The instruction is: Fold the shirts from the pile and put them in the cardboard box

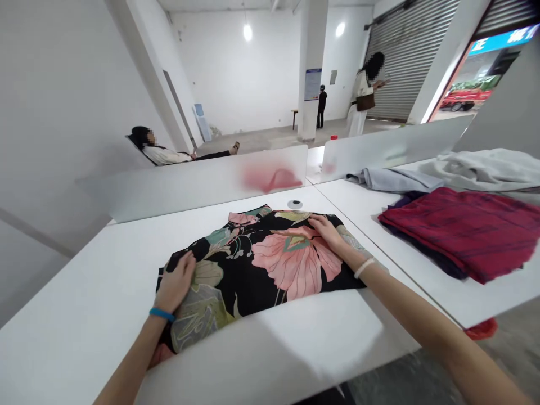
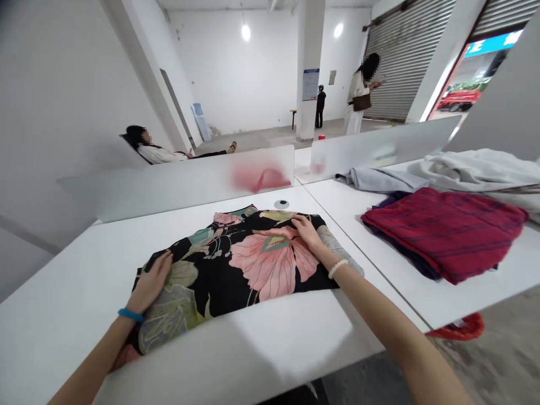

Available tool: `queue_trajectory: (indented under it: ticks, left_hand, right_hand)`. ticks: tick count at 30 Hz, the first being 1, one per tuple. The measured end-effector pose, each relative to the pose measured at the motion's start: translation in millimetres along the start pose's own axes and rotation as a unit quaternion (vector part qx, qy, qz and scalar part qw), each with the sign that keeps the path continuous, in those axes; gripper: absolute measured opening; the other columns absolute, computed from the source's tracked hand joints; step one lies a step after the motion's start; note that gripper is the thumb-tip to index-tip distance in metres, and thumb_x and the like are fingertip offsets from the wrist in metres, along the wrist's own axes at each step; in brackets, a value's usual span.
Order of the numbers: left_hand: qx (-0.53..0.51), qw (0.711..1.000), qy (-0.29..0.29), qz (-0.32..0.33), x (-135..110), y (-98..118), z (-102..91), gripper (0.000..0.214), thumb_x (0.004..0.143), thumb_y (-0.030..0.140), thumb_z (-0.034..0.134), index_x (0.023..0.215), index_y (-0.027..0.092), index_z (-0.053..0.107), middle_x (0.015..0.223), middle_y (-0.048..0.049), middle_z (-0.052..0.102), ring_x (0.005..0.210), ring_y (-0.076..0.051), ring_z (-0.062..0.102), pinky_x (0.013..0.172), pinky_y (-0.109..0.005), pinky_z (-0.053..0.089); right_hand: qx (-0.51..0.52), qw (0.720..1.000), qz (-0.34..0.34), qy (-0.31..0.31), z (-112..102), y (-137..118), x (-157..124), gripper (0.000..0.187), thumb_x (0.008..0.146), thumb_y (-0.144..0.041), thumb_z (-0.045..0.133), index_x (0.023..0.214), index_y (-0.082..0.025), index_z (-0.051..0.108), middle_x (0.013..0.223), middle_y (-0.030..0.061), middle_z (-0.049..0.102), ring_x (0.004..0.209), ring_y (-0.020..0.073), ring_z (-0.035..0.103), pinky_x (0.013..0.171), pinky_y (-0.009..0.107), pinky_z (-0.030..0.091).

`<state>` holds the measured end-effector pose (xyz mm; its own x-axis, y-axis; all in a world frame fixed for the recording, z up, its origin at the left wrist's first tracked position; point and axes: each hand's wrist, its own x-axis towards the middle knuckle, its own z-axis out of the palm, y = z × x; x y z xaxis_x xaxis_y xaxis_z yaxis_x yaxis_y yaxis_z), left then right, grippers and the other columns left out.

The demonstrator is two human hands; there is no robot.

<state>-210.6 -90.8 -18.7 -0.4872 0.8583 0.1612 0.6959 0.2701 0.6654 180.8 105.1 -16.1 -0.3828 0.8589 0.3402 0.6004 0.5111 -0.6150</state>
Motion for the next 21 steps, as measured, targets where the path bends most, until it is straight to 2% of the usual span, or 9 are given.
queue_trajectory:
  ticks: [1, 3, 6, 8, 10, 13, 16, 18, 21]
  left_hand:
    - [0.087, 0.995, -0.025, 0.046, -2.5, -8.1, 6.6, 0.058, 0.086, 0.045, 0.037, 0.132, 0.011, 0.046, 0.137, -0.0165, 0.050, 0.133, -0.030, 0.038, 0.111, -0.053, 0.023]
    - [0.243, 0.963, -0.056, 0.105, -6.3, -22.9, 13.0, 0.059, 0.087, 0.042, 0.033, 0.135, 0.010, 0.044, 0.144, -0.0155, 0.041, 0.138, -0.032, 0.028, 0.111, -0.055, 0.019]
    - [0.356, 0.928, -0.047, 0.099, -7.1, -29.1, 13.9, 0.058, 0.089, 0.039, 0.030, 0.137, 0.008, 0.043, 0.147, -0.0181, 0.035, 0.138, -0.036, 0.025, 0.107, -0.058, 0.025]
    - [0.378, 0.919, -0.027, 0.109, -7.8, -16.0, 19.3, 0.058, 0.090, 0.038, 0.030, 0.137, 0.006, 0.043, 0.145, -0.0212, 0.036, 0.137, -0.039, 0.026, 0.105, -0.061, 0.026]
    - [0.363, 0.919, -0.019, 0.152, -11.4, 9.1, 34.7, 0.059, 0.092, 0.038, 0.027, 0.140, 0.006, 0.038, 0.146, -0.0202, 0.035, 0.138, -0.037, 0.026, 0.106, -0.060, 0.026]
    - [0.319, 0.914, -0.056, 0.243, -20.8, 50.5, 70.8, 0.056, 0.094, 0.038, 0.024, 0.142, 0.011, 0.034, 0.148, -0.0142, 0.035, 0.139, -0.031, 0.026, 0.109, -0.054, 0.026]
    - [0.304, 0.903, -0.097, 0.289, -27.4, 69.7, 95.5, 0.056, 0.094, 0.039, 0.025, 0.141, 0.011, 0.037, 0.148, -0.0134, 0.034, 0.138, -0.029, 0.028, 0.111, -0.051, 0.026]
    - [0.310, 0.903, -0.111, 0.275, -26.9, 62.6, 92.5, 0.058, 0.094, 0.042, 0.026, 0.142, 0.012, 0.035, 0.150, -0.0123, 0.031, 0.139, -0.029, 0.026, 0.112, -0.050, 0.023]
    - [0.331, 0.917, -0.111, 0.195, -21.2, 26.0, 58.2, 0.063, 0.092, 0.046, 0.026, 0.145, 0.012, 0.029, 0.152, -0.0120, 0.026, 0.140, -0.031, 0.022, 0.112, -0.052, 0.021]
  right_hand:
    - [-0.012, 1.000, -0.002, -0.018, 7.8, 5.1, -0.4, 0.036, 0.097, -0.032, 0.039, 0.128, -0.017, 0.051, 0.126, 0.0121, 0.057, 0.114, 0.0225, 0.055, 0.096, 0.041, 0.045]
    - [-0.094, 0.992, -0.037, -0.073, 18.7, 13.1, -1.5, 0.042, 0.096, -0.032, 0.038, 0.132, -0.014, 0.048, 0.135, 0.0146, 0.051, 0.127, 0.0272, 0.045, 0.104, 0.047, 0.036]
    - [-0.239, 0.960, -0.087, -0.117, 27.5, 11.5, -2.2, 0.046, 0.096, -0.033, 0.036, 0.135, -0.011, 0.047, 0.143, 0.0180, 0.041, 0.136, 0.0358, 0.028, 0.106, 0.060, 0.022]
    - [-0.280, 0.948, -0.112, -0.103, 34.4, -2.6, -3.2, 0.046, 0.098, -0.032, 0.031, 0.134, -0.012, 0.048, 0.143, 0.0188, 0.040, 0.136, 0.0378, 0.028, 0.105, 0.063, 0.021]
    - [-0.281, 0.942, -0.158, -0.094, 46.4, -25.7, -6.6, 0.046, 0.098, -0.032, 0.028, 0.135, -0.013, 0.048, 0.143, 0.0174, 0.041, 0.135, 0.0374, 0.029, 0.106, 0.062, 0.022]
    - [-0.253, 0.929, -0.246, -0.113, 71.7, -63.7, -16.6, 0.047, 0.099, -0.034, 0.026, 0.139, -0.017, 0.043, 0.146, 0.0134, 0.039, 0.136, 0.0345, 0.028, 0.107, 0.059, 0.023]
    - [-0.236, 0.917, -0.292, -0.136, 90.4, -81.5, -25.5, 0.048, 0.099, -0.037, 0.026, 0.141, -0.019, 0.040, 0.147, 0.0120, 0.037, 0.138, 0.0312, 0.024, 0.109, 0.057, 0.021]
    - [-0.236, 0.919, -0.282, -0.143, 88.9, -72.9, -27.2, 0.048, 0.099, -0.038, 0.027, 0.142, -0.019, 0.037, 0.149, 0.0119, 0.034, 0.139, 0.0302, 0.023, 0.109, 0.056, 0.022]
    - [-0.249, 0.930, -0.227, -0.149, 60.6, -30.9, -26.7, 0.046, 0.099, -0.033, 0.031, 0.142, -0.021, 0.037, 0.150, 0.0104, 0.031, 0.139, 0.0317, 0.022, 0.108, 0.061, 0.019]
